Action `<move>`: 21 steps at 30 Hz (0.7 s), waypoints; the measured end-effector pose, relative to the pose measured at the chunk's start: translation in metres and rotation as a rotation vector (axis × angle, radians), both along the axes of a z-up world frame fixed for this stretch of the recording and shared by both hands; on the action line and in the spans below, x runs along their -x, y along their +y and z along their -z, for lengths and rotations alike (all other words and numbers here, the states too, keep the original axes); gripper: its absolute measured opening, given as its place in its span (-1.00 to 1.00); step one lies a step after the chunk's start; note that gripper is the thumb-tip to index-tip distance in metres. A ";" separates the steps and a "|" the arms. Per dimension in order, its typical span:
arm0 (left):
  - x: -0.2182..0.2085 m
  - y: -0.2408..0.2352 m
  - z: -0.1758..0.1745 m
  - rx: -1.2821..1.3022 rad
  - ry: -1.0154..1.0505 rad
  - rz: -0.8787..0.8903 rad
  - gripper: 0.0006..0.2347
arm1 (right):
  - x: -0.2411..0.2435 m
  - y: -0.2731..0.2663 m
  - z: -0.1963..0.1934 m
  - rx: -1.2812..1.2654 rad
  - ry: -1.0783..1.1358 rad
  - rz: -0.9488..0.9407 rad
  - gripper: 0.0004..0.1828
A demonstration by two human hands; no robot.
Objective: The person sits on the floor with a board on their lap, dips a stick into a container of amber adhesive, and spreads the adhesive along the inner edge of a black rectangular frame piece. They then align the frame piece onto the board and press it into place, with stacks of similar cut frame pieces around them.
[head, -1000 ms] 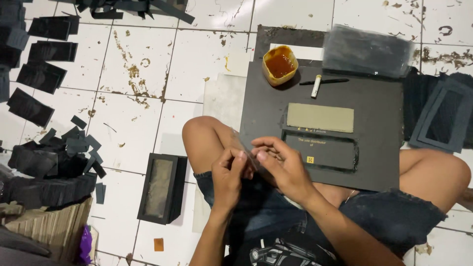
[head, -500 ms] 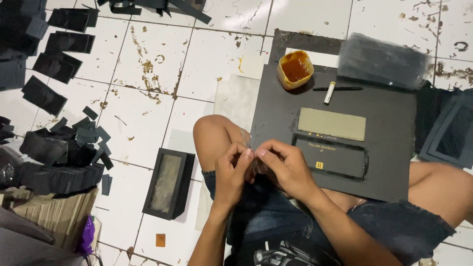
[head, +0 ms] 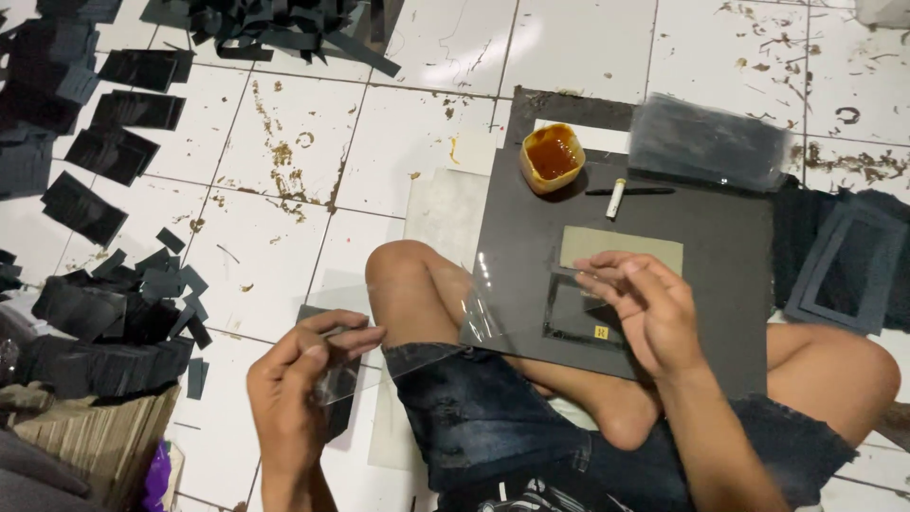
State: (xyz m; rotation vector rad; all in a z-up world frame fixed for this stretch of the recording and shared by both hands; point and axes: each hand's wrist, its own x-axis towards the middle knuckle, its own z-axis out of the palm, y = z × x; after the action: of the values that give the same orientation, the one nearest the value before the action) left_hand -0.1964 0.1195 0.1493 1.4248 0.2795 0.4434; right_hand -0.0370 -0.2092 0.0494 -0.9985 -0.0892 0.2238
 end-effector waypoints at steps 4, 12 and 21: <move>-0.008 -0.007 0.001 0.103 -0.097 0.031 -0.89 | -0.005 -0.056 0.007 -0.270 -0.027 -0.016 -0.75; -0.107 -0.068 0.003 0.232 -0.272 0.340 -0.84 | 0.017 -0.152 0.025 -0.406 -0.058 0.238 -0.61; -0.322 -0.192 0.051 0.254 -0.199 1.009 -0.81 | 0.040 -0.186 0.015 -0.379 -0.008 0.528 -0.66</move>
State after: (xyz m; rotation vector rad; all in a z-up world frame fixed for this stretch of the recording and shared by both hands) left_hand 0.1256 -0.0721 0.0982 1.0921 -0.5254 -0.2764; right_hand -0.0769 -0.3956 0.0340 -0.6161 0.1232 -0.2740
